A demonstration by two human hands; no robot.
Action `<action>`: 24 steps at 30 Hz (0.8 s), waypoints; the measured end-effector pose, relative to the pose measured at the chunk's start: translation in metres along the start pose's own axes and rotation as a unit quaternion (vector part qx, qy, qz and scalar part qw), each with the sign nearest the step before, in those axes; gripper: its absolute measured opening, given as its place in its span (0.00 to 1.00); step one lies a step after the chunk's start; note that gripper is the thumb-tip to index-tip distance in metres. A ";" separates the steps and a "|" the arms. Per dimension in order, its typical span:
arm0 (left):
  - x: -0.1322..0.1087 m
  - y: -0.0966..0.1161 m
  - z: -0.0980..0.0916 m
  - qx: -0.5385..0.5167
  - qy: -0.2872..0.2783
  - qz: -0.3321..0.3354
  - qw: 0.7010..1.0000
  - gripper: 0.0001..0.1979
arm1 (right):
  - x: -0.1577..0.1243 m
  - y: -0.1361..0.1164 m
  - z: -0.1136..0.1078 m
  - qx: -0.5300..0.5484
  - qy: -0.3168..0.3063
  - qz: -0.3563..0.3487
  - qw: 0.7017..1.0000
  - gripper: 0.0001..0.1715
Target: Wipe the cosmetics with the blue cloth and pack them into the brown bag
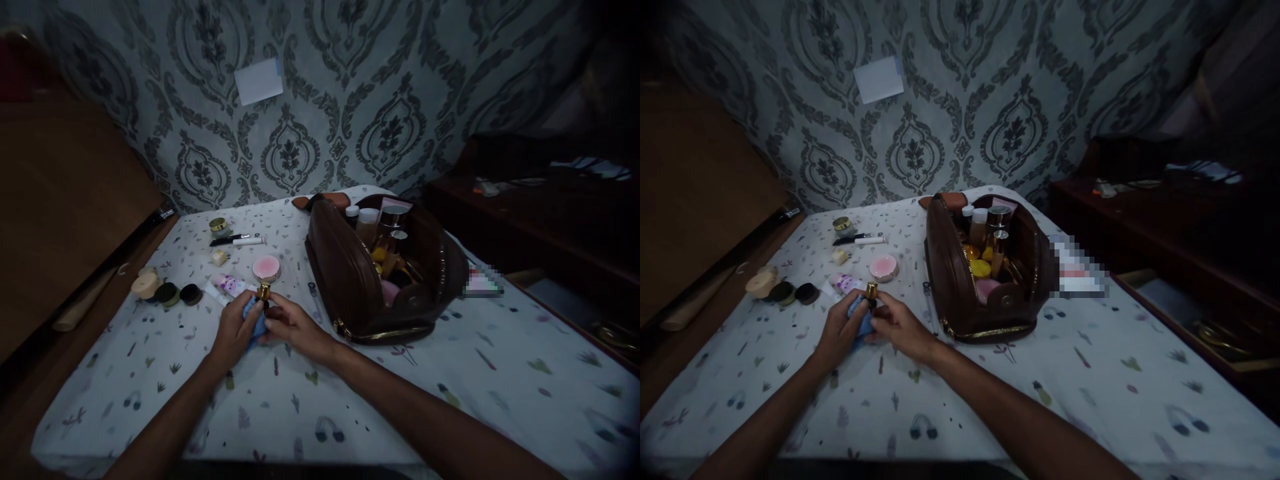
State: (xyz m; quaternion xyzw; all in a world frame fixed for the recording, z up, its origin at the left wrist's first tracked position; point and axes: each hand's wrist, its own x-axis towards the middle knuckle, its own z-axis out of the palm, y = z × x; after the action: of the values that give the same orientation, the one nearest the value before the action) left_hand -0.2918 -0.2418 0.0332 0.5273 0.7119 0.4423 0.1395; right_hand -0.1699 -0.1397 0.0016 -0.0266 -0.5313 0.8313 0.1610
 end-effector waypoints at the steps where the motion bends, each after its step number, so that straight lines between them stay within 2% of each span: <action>1: 0.000 0.000 0.001 0.000 0.003 0.001 1.000 0.17 | 0.001 0.001 0.000 0.002 0.008 0.000 1.000 0.38; 5: 0.001 0.001 0.002 0.005 0.028 0.012 1.000 0.18 | 0.003 0.004 -0.002 0.001 0.042 0.000 0.999 0.40; 8: 0.001 -0.001 0.001 -0.015 0.016 0.001 1.000 0.15 | 0.003 0.005 -0.005 -0.037 0.085 0.005 0.996 0.38; 12: 0.000 -0.004 0.001 -0.074 -0.029 -0.035 0.996 0.25 | 0.003 0.007 -0.006 -0.140 0.135 -0.027 0.980 0.23; 16: -0.001 -0.003 0.003 -0.060 -0.044 -0.042 0.996 0.16 | 0.002 0.006 -0.006 -0.259 0.175 -0.086 0.946 0.08; 20: 0.000 -0.001 0.005 -0.025 -0.030 -0.017 0.999 0.12 | -0.001 0.000 -0.003 -0.322 0.180 -0.098 0.924 0.07; 24: 0.001 -0.002 0.003 -0.042 -0.025 -0.016 0.999 0.15 | -0.003 -0.003 0.001 -0.309 0.166 -0.075 0.933 0.08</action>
State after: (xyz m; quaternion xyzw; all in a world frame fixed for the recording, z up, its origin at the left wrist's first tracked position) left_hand -0.2919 -0.2399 0.0302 0.5205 0.6973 0.4561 0.1867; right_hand -0.1662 -0.1403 0.0048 -0.1730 -0.7282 0.5953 0.2922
